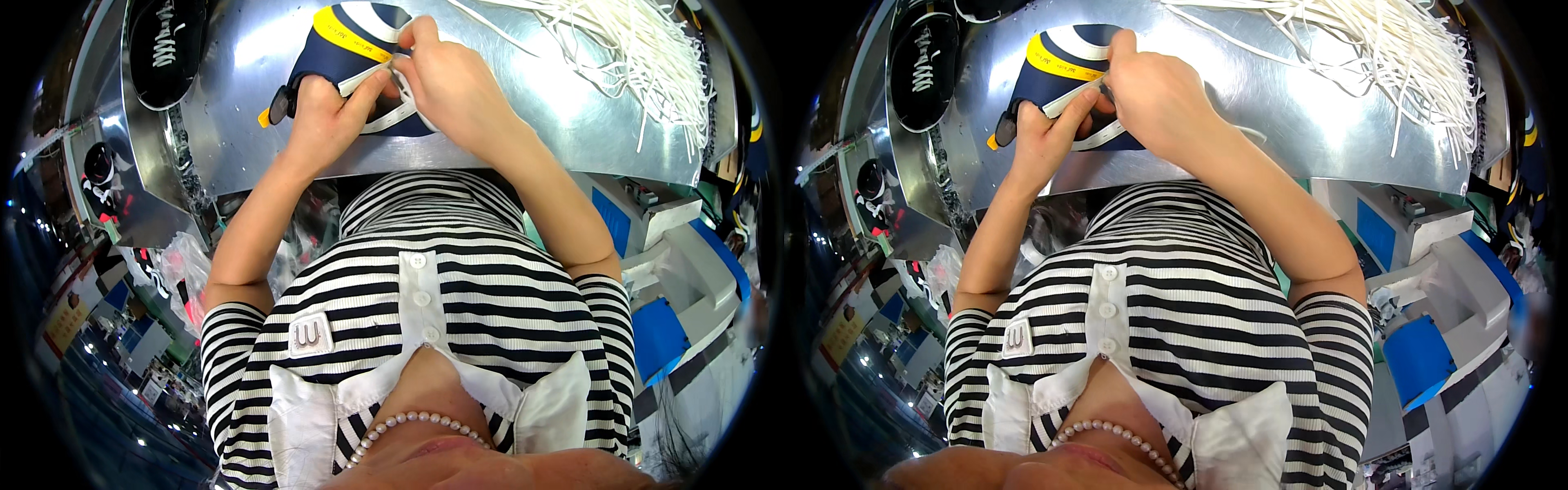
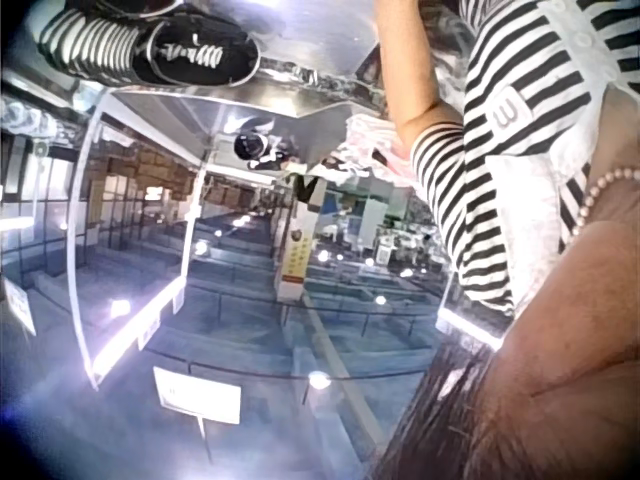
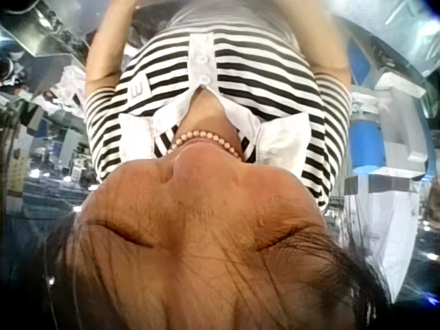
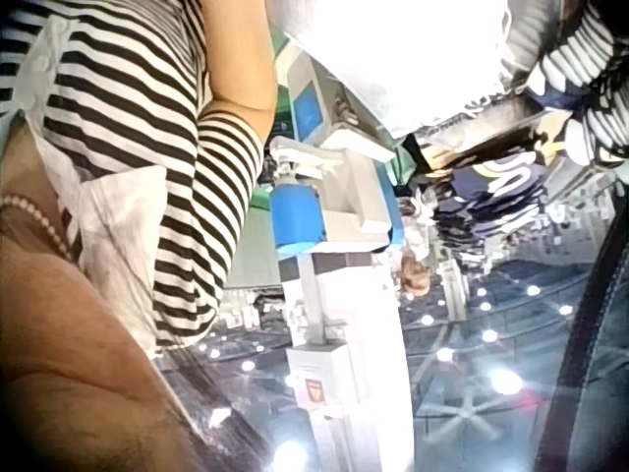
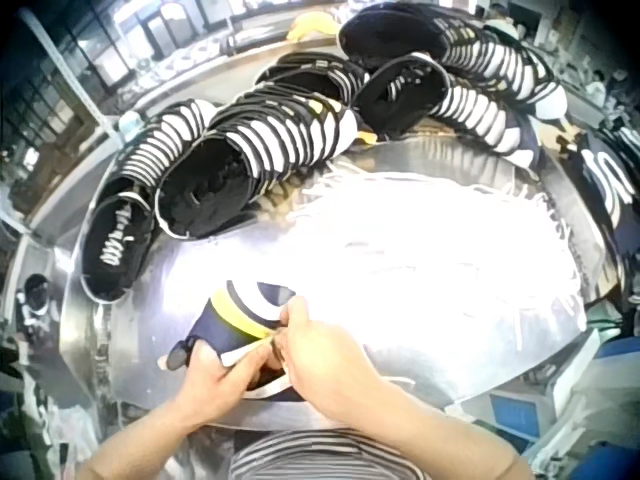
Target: The person laces two sneakers by hand on a metal table, pulling long white laces through the eyelets one by one.
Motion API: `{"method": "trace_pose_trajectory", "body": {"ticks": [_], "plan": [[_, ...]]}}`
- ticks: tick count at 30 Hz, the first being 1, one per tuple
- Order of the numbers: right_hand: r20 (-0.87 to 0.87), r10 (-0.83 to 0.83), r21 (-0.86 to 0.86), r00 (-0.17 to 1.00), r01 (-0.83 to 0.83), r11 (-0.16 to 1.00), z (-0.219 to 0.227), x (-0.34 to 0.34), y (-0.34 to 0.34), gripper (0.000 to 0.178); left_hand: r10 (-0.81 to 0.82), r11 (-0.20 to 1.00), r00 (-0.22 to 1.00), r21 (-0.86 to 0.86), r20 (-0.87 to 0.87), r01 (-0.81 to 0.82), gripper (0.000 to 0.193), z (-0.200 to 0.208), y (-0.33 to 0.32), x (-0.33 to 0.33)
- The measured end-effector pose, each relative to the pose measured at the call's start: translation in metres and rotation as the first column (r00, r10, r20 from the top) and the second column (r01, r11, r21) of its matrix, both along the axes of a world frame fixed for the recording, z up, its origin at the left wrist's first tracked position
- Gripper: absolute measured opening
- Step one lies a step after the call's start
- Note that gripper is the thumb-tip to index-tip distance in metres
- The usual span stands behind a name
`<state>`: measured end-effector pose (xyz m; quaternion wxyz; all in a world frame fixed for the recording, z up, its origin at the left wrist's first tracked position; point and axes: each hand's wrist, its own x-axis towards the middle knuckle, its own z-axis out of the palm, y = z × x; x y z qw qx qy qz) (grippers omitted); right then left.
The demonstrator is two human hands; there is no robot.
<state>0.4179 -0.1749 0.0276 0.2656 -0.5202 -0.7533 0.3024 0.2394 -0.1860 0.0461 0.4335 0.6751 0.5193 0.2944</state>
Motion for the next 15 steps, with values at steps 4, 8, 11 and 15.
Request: {"method": "trace_pose_trajectory", "body": {"ticks": [4, 8, 11, 15], "plan": [[0.067, 0.038, -0.036, 0.997, -0.036, 0.999, -0.007, -0.013, 0.003, 0.032, 0.036, 0.962, 0.994, -0.271, 0.099, -0.008, 0.026, 0.001, 0.005, -0.007], [0.279, 0.080, -0.092, 0.957, -0.056, 0.994, 0.023, 0.001, 0.017, 0.032, 0.004, 0.948, 0.993, -0.317, 0.114, 0.032, 0.030, 0.009, 0.008, -0.008], [0.258, 0.044, -0.095, 0.965, -0.020, 0.995, 0.043, 0.034, 0.016, 0.022, 0.101, 0.899, 0.967, -0.438, 0.235, 0.013, 0.031, 0.002, 0.013, -0.016], [-0.433, -0.197, -0.301, 0.880, 0.065, 0.951, -0.004, 0.026, 0.021, 0.026, 0.117, 0.925, 0.964, -0.379, 0.240, -0.018, 0.017, 0.000, 0.014, -0.005]]}}
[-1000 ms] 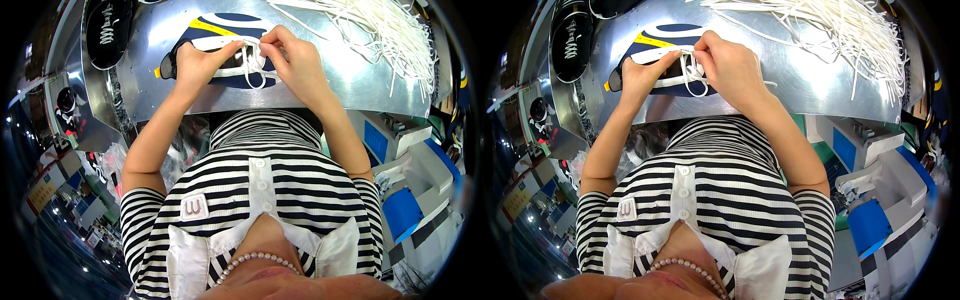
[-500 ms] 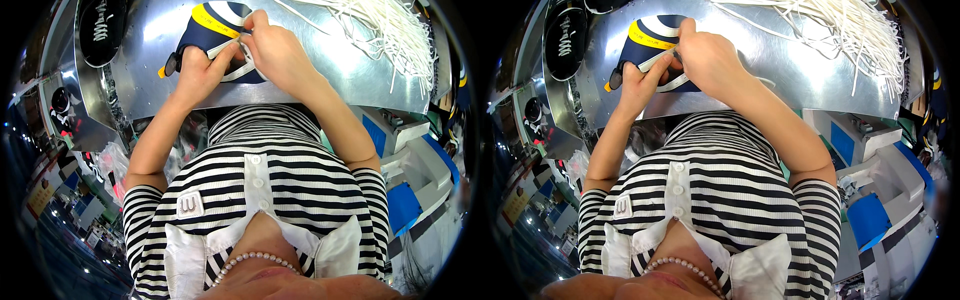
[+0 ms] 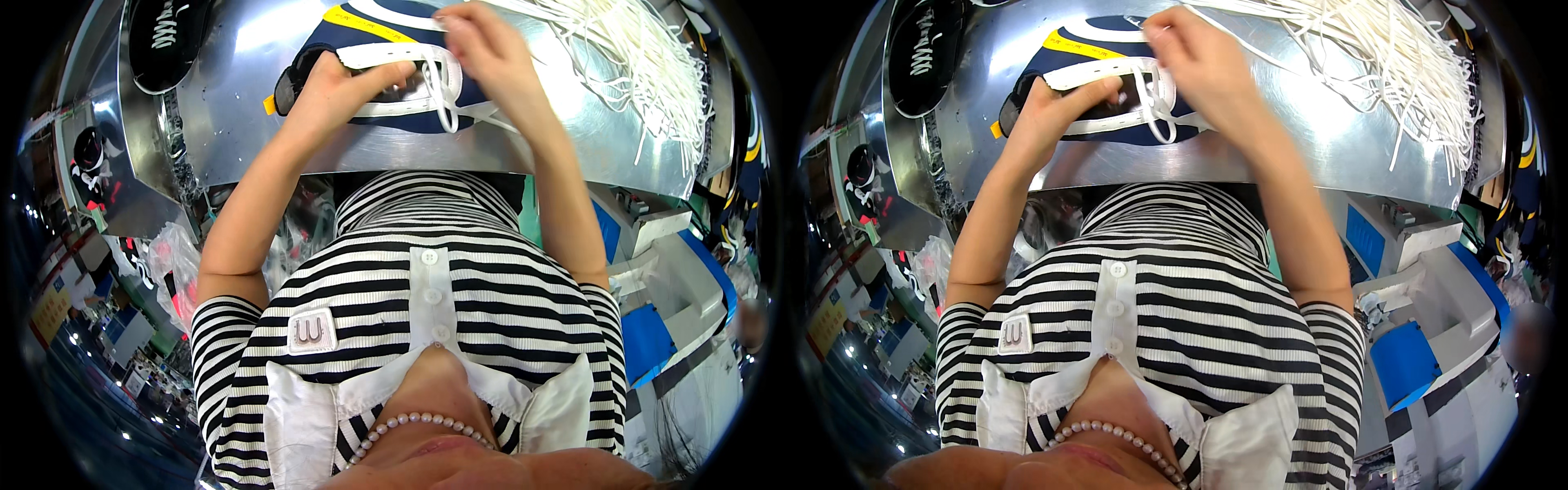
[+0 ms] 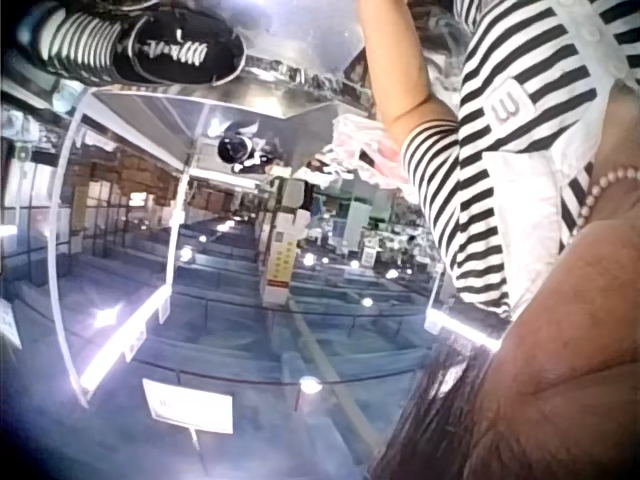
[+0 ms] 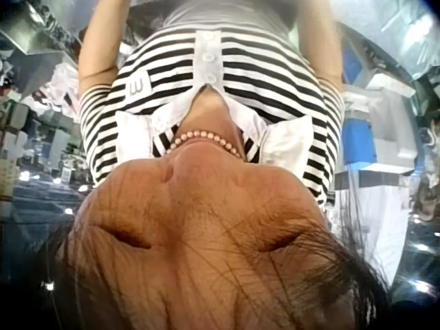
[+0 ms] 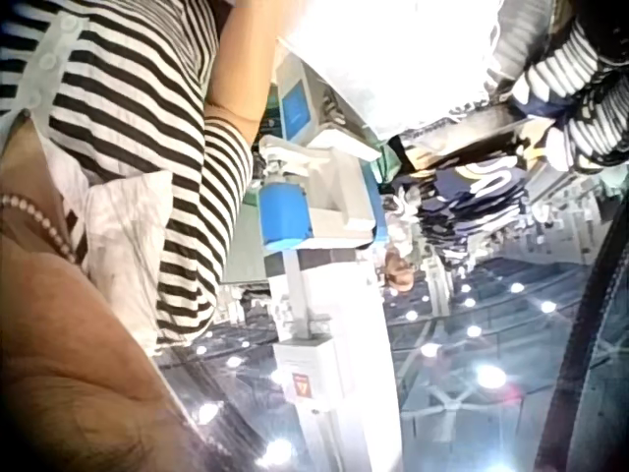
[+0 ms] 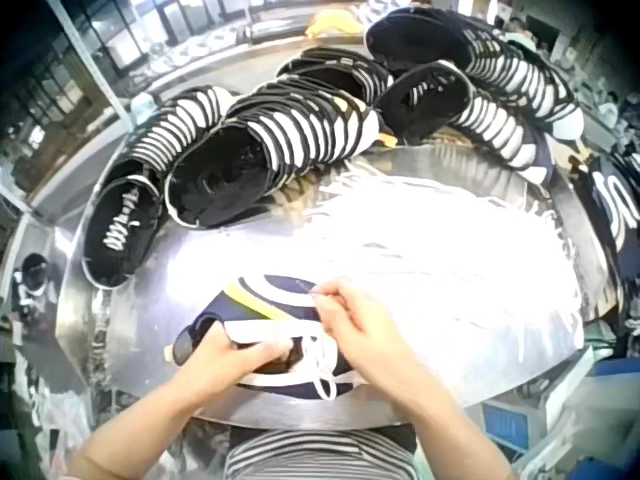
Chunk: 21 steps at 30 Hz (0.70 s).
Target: The person laces two sneakers by hand on a metal table, pulling long white laces through the eyelets one by one.
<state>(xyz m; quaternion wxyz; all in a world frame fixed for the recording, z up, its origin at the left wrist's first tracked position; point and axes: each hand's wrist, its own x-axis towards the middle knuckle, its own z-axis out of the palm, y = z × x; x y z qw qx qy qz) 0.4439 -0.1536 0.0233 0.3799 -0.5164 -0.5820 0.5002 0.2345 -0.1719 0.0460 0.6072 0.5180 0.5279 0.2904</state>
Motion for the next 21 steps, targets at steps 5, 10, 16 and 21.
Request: {"method": "trace_pose_trajectory", "body": {"ticks": [5, 10, 16, 21], "plan": [[0.159, -0.063, 0.206, 0.985, 0.029, 0.978, -0.021, -0.023, -0.011, 0.022, 0.096, 0.993, 0.978, 0.080, -0.187, -0.082, 0.031, -0.016, 0.006, 0.005], [0.364, -0.120, 0.281, 0.924, 0.014, 0.960, -0.036, -0.031, -0.002, 0.018, -0.184, 0.888, 0.981, -0.418, 0.065, 0.194, 0.024, 0.002, 0.013, -0.007], [0.353, -0.151, 0.324, 0.923, 0.031, 0.945, -0.038, -0.034, -0.003, 0.018, 0.078, 0.981, 0.983, -0.162, -0.164, -0.105, 0.035, -0.007, 0.003, 0.008], [0.371, -0.132, 0.310, 0.919, 0.011, 0.951, -0.038, -0.032, -0.002, 0.019, 0.166, 0.984, 0.974, -0.045, -0.152, -0.175, 0.034, -0.018, 0.007, 0.015]]}}
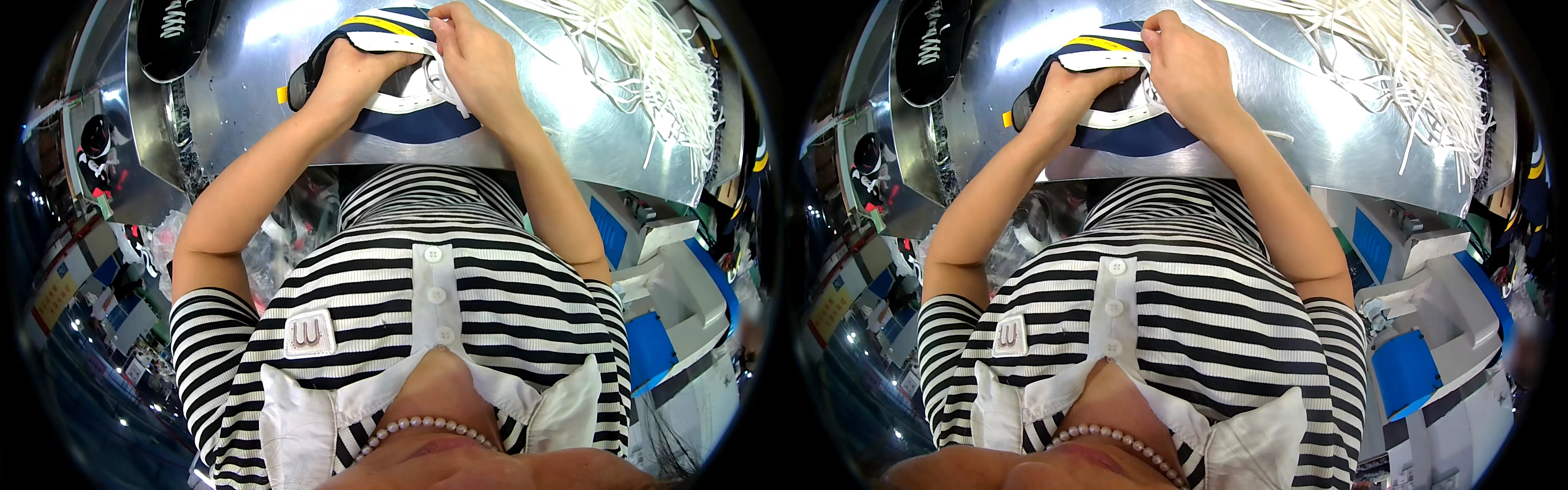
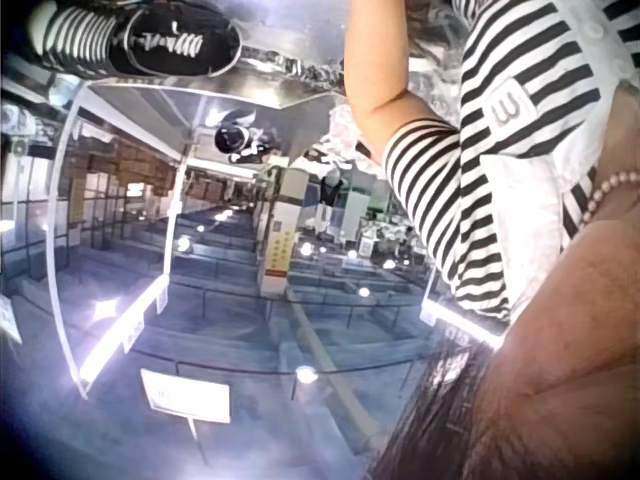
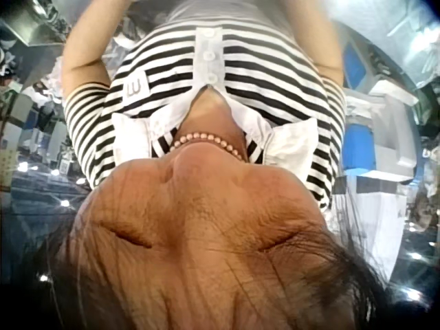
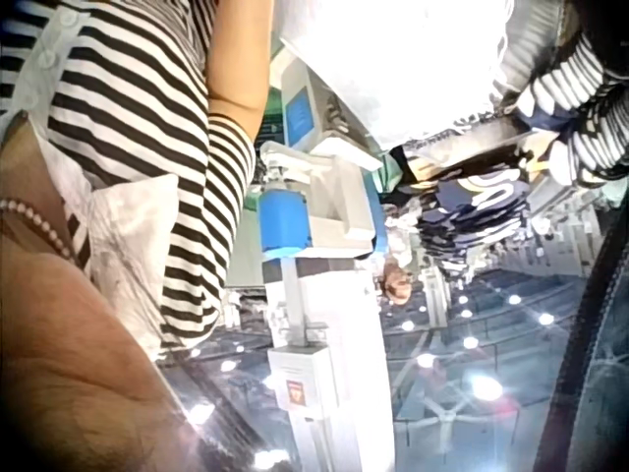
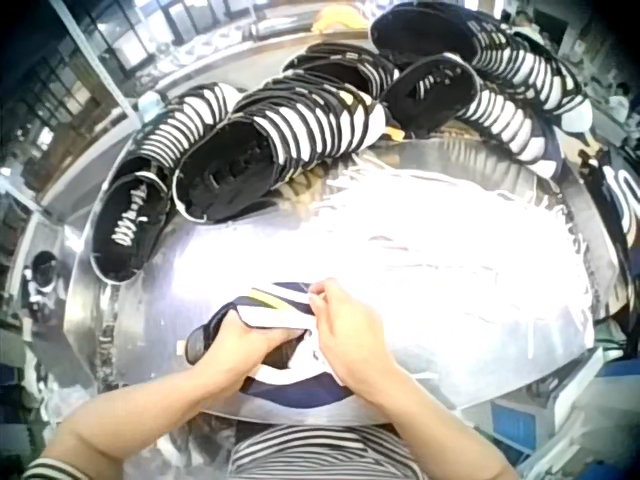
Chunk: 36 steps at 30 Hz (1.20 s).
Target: The person laces two sneakers by hand on a metal table, pulling long white laces through the eyelets one by one.
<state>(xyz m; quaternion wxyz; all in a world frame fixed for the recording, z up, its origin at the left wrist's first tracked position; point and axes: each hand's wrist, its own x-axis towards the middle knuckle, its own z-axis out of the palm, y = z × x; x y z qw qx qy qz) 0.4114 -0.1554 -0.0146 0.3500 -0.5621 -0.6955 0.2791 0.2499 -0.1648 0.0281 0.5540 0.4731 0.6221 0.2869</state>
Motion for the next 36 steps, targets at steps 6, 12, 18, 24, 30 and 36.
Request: {"method": "trace_pose_trajectory", "body": {"ticks": [6, 12, 18, 24, 30, 36], "plan": [[0.061, -0.050, -0.077, 0.997, 0.054, 0.996, -0.004, -0.001, 0.005, 0.019, -0.171, 0.899, 0.863, -0.284, 0.475, 0.335, 0.038, 0.038, 0.000, -0.041], [-0.053, -0.133, -0.213, 0.990, 0.119, 0.970, 0.009, 0.006, 0.000, 0.021, -0.004, 0.976, 0.040, 0.013, 0.999, -0.216, 0.022, 0.173, -0.025, -0.116], [-0.202, -0.139, -0.180, 0.970, 0.103, 0.978, 0.012, 0.003, 0.001, 0.021, -0.182, 0.700, 0.848, 0.540, -0.498, 0.468, 0.015, 0.055, -0.060, -0.038], [-0.711, -0.142, -0.226, 0.688, -0.033, 0.974, 0.024, 0.016, -0.024, 0.017, -0.048, 0.663, 0.816, 0.592, -0.576, 0.458, 0.015, 0.010, -0.063, -0.018], [-0.341, 0.101, -0.174, 0.935, -0.168, 0.970, 0.033, 0.025, -0.078, 0.016, -0.030, 0.717, 0.818, 0.557, -0.575, 0.418, 0.026, 0.008, -0.055, -0.015], [-0.279, 0.112, -0.233, 0.954, -0.181, 0.956, 0.025, 0.024, -0.088, 0.012, -0.101, 0.819, 0.782, 0.395, -0.615, 0.416, 0.022, 0.014, -0.055, -0.014]]}}
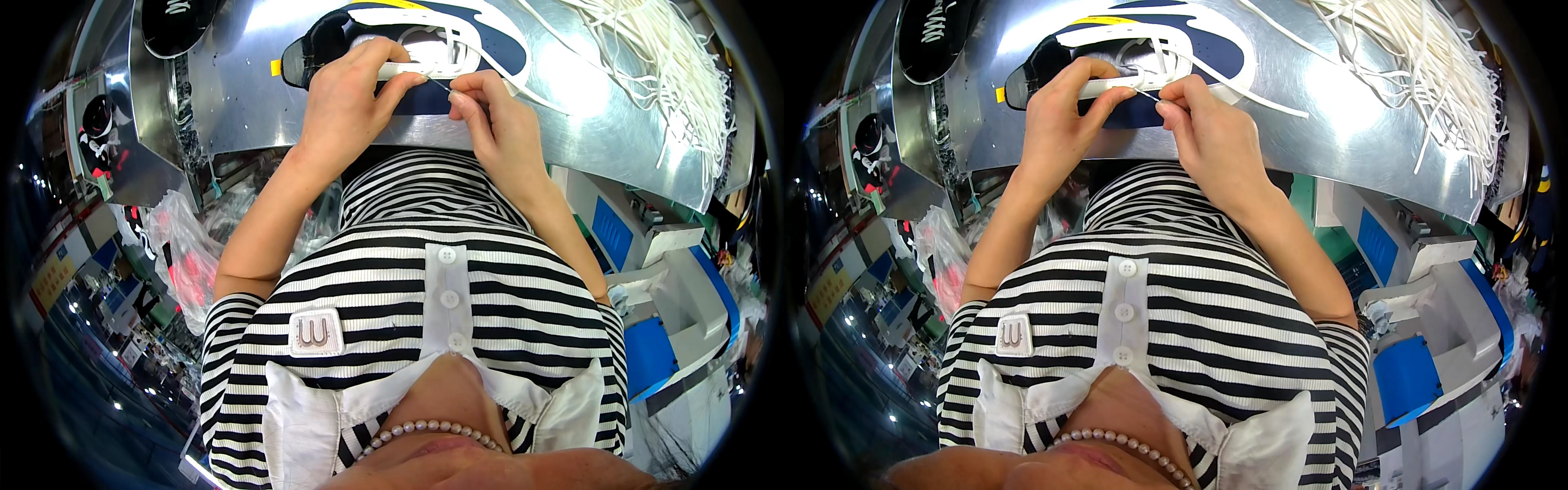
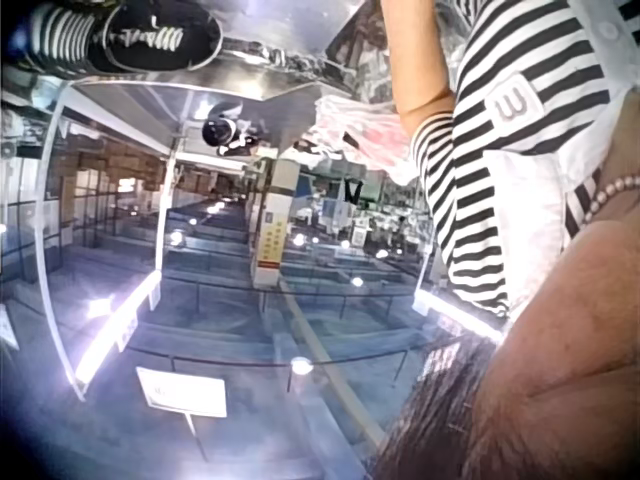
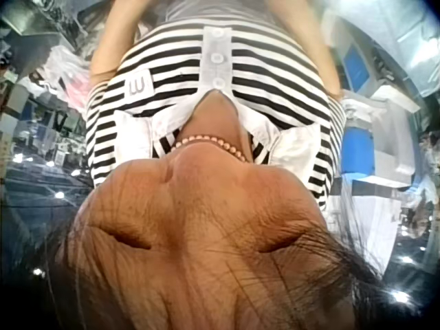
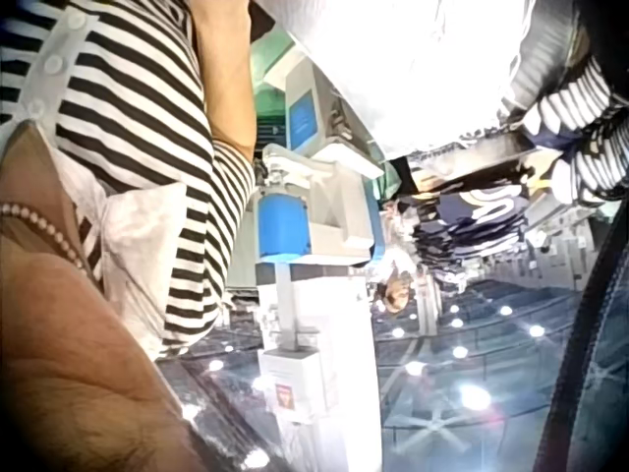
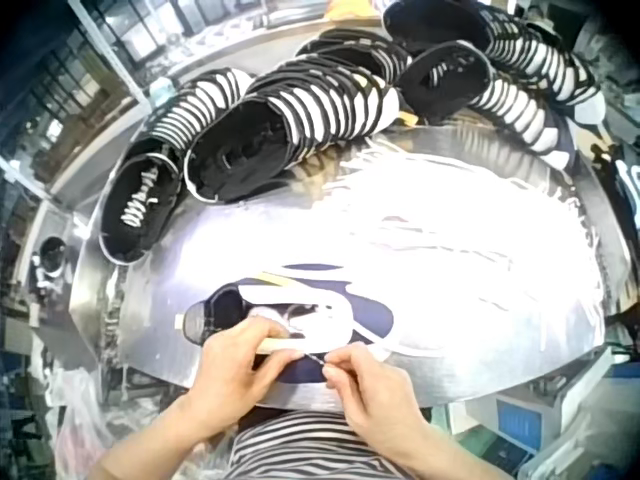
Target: The person laces two sneakers by hand on a metal table, pulling long white laces through the eyelets one by one.
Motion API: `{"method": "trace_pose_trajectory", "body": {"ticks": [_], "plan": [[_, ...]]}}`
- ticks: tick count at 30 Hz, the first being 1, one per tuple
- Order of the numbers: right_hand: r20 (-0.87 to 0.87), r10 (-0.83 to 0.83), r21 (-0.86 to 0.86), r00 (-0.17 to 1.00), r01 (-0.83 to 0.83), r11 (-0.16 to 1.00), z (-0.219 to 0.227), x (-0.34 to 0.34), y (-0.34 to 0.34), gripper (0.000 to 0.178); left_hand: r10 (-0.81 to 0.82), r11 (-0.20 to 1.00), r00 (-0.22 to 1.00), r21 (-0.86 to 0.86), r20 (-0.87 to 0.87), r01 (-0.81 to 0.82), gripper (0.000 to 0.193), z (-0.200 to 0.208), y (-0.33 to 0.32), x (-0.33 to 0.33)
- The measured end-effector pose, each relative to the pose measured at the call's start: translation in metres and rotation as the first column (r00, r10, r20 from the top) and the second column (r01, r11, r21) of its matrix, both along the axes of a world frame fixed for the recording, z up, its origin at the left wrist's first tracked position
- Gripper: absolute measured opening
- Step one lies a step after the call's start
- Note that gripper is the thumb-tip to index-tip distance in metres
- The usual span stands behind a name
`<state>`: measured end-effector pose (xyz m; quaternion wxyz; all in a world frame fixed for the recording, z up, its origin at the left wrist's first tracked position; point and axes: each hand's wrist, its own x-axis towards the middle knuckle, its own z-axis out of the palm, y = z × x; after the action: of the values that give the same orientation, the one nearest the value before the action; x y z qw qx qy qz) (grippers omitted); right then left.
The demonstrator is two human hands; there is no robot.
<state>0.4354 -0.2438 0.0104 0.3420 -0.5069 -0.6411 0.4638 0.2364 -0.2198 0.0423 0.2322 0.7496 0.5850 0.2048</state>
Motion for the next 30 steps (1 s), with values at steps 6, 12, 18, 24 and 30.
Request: {"method": "trace_pose_trajectory", "body": {"ticks": [6, 12, 18, 24, 30], "plan": [[0.087, 0.044, -0.038, 0.995, -0.040, 0.998, 0.003, -0.001, 0.007, 0.012, -0.039, 0.997, 0.996, -0.061, 0.077, 0.043, 0.022, -0.004, 0.001, -0.004], [-0.067, -0.074, -0.189, 0.995, 0.060, 0.980, -0.008, -0.029, 0.019, 0.019, -0.167, 0.986, 0.973, 0.048, 0.156, 0.162, 0.019, -0.013, -0.002, -0.006], [0.211, 0.128, -0.170, 0.969, -0.092, 0.981, 0.023, 0.010, 0.010, 0.030, -0.235, 0.954, 0.964, 0.219, 0.122, 0.205, 0.018, -0.013, -0.012, -0.004], [0.419, 0.179, 0.008, 0.890, -0.200, 0.980, 0.029, 0.010, 0.010, 0.023, -0.220, 0.941, 0.968, 0.288, 0.123, 0.178, 0.014, -0.015, -0.015, 0.003], [0.005, -0.124, -0.291, 0.992, 0.120, 0.949, 0.013, -0.023, 0.014, 0.024, -0.218, 0.936, 0.962, 0.313, 0.167, 0.158, 0.015, -0.021, -0.018, 0.013]]}}
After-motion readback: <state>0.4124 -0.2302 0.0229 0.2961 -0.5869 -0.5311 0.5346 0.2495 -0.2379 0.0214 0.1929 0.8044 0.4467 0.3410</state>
